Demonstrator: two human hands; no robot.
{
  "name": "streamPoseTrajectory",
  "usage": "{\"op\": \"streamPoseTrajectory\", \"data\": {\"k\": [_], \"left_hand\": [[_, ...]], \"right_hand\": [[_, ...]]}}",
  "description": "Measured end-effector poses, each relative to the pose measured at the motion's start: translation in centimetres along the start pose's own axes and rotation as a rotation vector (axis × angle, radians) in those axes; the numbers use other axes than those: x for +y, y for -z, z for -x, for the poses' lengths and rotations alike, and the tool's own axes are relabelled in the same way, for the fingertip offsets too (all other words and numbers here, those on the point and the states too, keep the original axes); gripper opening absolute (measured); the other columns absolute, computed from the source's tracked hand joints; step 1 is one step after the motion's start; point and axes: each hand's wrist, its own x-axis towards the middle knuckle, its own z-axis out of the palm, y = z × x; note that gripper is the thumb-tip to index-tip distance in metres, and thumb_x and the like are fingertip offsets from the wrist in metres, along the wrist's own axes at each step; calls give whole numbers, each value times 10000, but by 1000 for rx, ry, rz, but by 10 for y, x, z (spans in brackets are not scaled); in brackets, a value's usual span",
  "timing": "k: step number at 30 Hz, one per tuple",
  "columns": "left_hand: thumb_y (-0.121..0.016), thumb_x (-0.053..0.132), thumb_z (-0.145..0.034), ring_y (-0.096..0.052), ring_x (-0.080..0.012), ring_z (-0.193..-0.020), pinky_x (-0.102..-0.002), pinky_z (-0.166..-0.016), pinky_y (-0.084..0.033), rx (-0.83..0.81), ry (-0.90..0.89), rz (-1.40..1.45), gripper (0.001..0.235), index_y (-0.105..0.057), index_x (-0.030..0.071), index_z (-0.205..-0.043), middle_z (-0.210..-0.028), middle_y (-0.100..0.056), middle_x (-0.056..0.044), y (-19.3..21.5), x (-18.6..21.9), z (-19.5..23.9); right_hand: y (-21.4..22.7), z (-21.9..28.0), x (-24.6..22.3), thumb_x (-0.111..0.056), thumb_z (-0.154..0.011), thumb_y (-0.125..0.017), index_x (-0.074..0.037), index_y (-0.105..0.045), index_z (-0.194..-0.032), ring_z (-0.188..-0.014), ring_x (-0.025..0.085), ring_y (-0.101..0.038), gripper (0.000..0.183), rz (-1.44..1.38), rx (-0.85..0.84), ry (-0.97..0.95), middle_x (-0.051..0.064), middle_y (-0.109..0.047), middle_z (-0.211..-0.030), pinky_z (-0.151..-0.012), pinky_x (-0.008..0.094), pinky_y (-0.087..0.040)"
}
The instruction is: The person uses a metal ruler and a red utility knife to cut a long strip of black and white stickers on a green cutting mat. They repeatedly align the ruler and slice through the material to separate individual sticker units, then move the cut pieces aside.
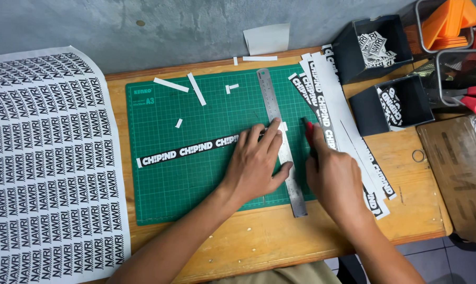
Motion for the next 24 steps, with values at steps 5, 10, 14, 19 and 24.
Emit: {"op": "streamPoseTrajectory", "data": {"k": [5, 10, 14, 19, 24], "left_hand": [[-810, 447, -878, -634, -417, -1224, -520, -938, -535, 11, 3, 4, 656, -718, -64, -1279, -1481, -670, -251, -1, 0, 0], [-800, 428, -872, -631, -429, -1236, -529, -947, -535, -3, 0, 6, 669, -710, -73, -1306, -1497, -659, -260, 1, 0, 0], [-799, 426, -869, -630, -435, -1249, -536, -956, -532, -8, 7, 9, 675, -706, -71, -1316, -1509, -656, -261, 0, 0, 1], [-806, 433, -869, -623, -435, -1254, -534, -956, -526, -32, 17, 9, 683, -704, -64, -1325, -1522, -649, -257, 0, 0, 1], [-826, 418, -870, -617, -437, -1267, -531, -965, -527, -74, 15, -26, 651, -701, -44, -1310, -1559, -630, -252, 6, 1, -1]], "right_hand": [[-2, 0, 0, -52, -954, -728, -45, -640, -1646, -879, 557, -831, 698, -147, 1, -15, 305, -858, -1026, -703, 616, -685], [-6, -1, -13, -49, -933, -735, -54, -642, -1642, -867, 537, -843, 715, -164, -33, 35, 278, -870, -997, -709, 615, -693], [-10, -4, -10, -64, -935, -728, -37, -608, -1658, -869, 574, -824, 734, -148, -29, 52, 306, -856, -987, -706, 675, -668], [-9, -3, -9, -84, -933, -739, -65, -633, -1650, -800, 520, -838, 725, -136, -23, 79, 261, -865, -946, -659, 607, -682], [-13, 3, -17, -72, -926, -744, -28, -586, -1664, -773, 523, -840, 757, -23, -25, 128, 273, -864, -954, -667, 645, -684]]}}
